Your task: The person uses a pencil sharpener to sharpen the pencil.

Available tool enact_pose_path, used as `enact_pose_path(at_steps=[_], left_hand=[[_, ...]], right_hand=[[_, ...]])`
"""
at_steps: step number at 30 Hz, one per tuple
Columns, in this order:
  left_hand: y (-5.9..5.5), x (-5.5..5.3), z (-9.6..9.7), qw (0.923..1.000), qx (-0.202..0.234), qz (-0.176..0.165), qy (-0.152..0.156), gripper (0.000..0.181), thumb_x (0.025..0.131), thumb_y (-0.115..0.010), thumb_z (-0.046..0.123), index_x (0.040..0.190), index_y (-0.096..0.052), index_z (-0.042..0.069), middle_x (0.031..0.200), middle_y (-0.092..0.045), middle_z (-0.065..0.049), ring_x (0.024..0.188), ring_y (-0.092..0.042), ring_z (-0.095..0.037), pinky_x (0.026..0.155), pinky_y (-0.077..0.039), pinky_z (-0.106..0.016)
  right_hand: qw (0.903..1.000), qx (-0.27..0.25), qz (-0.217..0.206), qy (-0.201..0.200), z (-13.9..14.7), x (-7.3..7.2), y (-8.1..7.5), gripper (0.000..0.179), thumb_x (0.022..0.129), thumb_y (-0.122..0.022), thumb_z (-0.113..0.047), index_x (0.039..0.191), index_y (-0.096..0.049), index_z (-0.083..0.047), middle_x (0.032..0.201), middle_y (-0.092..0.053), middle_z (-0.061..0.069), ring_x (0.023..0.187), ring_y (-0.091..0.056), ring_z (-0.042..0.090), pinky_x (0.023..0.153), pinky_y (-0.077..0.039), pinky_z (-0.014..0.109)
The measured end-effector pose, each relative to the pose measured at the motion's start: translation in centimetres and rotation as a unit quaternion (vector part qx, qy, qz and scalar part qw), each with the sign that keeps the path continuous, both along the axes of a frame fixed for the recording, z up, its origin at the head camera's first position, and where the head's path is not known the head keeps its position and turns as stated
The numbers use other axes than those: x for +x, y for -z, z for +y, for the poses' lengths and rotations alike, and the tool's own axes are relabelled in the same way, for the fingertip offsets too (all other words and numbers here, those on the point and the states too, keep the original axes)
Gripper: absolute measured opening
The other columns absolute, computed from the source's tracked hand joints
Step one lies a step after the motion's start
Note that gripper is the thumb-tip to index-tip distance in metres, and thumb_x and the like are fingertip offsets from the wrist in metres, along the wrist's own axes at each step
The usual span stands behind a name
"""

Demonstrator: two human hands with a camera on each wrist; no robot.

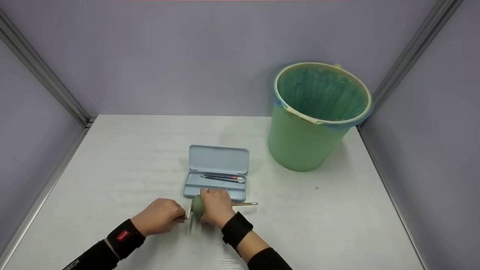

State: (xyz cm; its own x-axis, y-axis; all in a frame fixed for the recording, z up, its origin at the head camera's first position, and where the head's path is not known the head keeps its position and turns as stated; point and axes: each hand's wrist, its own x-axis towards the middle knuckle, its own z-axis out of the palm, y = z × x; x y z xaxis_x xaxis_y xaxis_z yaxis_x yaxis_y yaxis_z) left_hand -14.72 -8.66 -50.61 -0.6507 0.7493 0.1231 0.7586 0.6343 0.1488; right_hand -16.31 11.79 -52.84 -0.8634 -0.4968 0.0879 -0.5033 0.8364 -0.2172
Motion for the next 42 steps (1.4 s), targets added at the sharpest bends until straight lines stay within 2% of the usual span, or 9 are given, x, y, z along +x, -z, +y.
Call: enact_pose_path(at_steps=[6,10,14,18,22,27,31,37,42], left_hand=[[-0.4,-1.2,-0.1,0.9937,0.040,0.093,-0.047,0.018,0.084,-0.074,0.020,0.070,-0.067,0.013,0.059,-0.063,0.002,0.053,-0.058,-0.015,0.050,-0.045,-0.031],[1.0,-2.3,0.1,0.9829,0.075,0.144,-0.087,0.018,0.082,-0.076,0.021,0.070,-0.066,0.013,0.059,-0.064,0.001,0.053,-0.059,-0.018,0.050,-0.045,-0.032],[2.5,-3.1,0.3,0.9763,0.085,0.158,-0.121,0.019,0.078,-0.078,0.023,0.069,-0.065,0.014,0.059,-0.064,0.000,0.053,-0.059,-0.020,0.050,-0.045,-0.033],[3.4,-3.4,0.6,0.9763,0.079,0.146,-0.138,0.020,0.078,-0.079,0.025,0.069,-0.066,0.013,0.059,-0.065,-0.001,0.053,-0.060,-0.021,0.049,-0.045,-0.035],[4.2,-3.8,0.8,0.9777,0.062,0.144,-0.139,0.021,0.078,-0.079,0.025,0.068,-0.066,0.012,0.057,-0.063,-0.002,0.051,-0.059,-0.021,0.049,-0.045,-0.035],[4.7,-3.7,0.8,0.9813,0.035,0.134,-0.133,0.019,0.074,-0.081,0.026,0.069,-0.069,0.012,0.059,-0.064,-0.002,0.053,-0.059,-0.021,0.050,-0.047,-0.035],[4.2,-3.4,0.5,0.9863,0.028,0.092,-0.133,0.017,0.075,-0.081,0.024,0.074,-0.069,0.011,0.063,-0.066,-0.003,0.056,-0.061,-0.022,0.053,-0.047,-0.036],[2.3,-2.6,0.7,0.9826,0.068,0.068,-0.159,0.024,0.083,-0.074,0.018,0.103,-0.071,0.006,0.082,-0.071,-0.007,0.074,-0.067,-0.025,0.067,-0.053,-0.038],[0.5,-1.3,3.1,0.9881,0.071,-0.020,-0.135,0.063,0.085,-0.072,0.046,0.132,-0.059,0.005,0.118,-0.065,-0.012,0.105,-0.062,-0.029,0.093,-0.051,-0.043]], right_hand=[[0.9999,0.002,0.010,-0.005,-0.1,0.1,0.2,0.053,0.056,-0.091,-0.033,0.088,-0.055,-0.012,0.081,-0.066,0.003,0.076,-0.065,0.024,0.070,-0.050,0.041],[0.9999,0.010,0.007,-0.002,-0.2,0.2,0.3,0.054,0.055,-0.092,-0.032,0.088,-0.054,-0.012,0.081,-0.067,0.003,0.077,-0.065,0.024,0.070,-0.050,0.041],[0.9997,0.021,0.009,0.002,-0.4,0.3,0.2,0.053,0.055,-0.091,-0.032,0.088,-0.054,-0.013,0.081,-0.067,0.003,0.076,-0.065,0.025,0.067,-0.049,0.040],[0.9997,0.024,-0.001,0.010,-0.4,0.4,0.0,0.056,0.057,-0.092,-0.036,0.092,-0.056,-0.012,0.084,-0.067,0.005,0.079,-0.065,0.027,0.068,-0.048,0.040],[0.9996,0.011,-0.020,0.018,-0.2,0.4,-0.3,0.072,0.058,-0.093,-0.042,0.111,-0.057,-0.010,0.101,-0.069,0.010,0.093,-0.065,0.031,0.079,-0.049,0.045],[0.9942,-0.062,-0.087,-0.013,0.9,0.3,-0.5,0.099,0.063,-0.091,-0.047,0.143,-0.043,-0.014,0.133,-0.056,0.015,0.119,-0.054,0.037,0.097,-0.041,0.057],[0.9835,-0.116,-0.136,-0.026,3.4,0.4,-0.9,0.096,0.070,-0.089,-0.040,0.147,-0.039,-0.016,0.147,-0.045,0.017,0.135,-0.043,0.042,0.103,-0.031,0.067],[0.9945,-0.062,-0.081,0.026,8.1,1.0,-0.8,0.060,0.070,-0.089,-0.026,0.121,-0.061,-0.009,0.122,-0.062,0.013,0.115,-0.058,0.034,0.091,-0.042,0.057],[0.9986,-0.024,-0.035,0.031,9.7,0.9,-0.2,0.033,0.072,-0.083,-0.012,0.100,-0.067,-0.008,0.094,-0.067,0.006,0.088,-0.062,0.027,0.072,-0.047,0.045]])
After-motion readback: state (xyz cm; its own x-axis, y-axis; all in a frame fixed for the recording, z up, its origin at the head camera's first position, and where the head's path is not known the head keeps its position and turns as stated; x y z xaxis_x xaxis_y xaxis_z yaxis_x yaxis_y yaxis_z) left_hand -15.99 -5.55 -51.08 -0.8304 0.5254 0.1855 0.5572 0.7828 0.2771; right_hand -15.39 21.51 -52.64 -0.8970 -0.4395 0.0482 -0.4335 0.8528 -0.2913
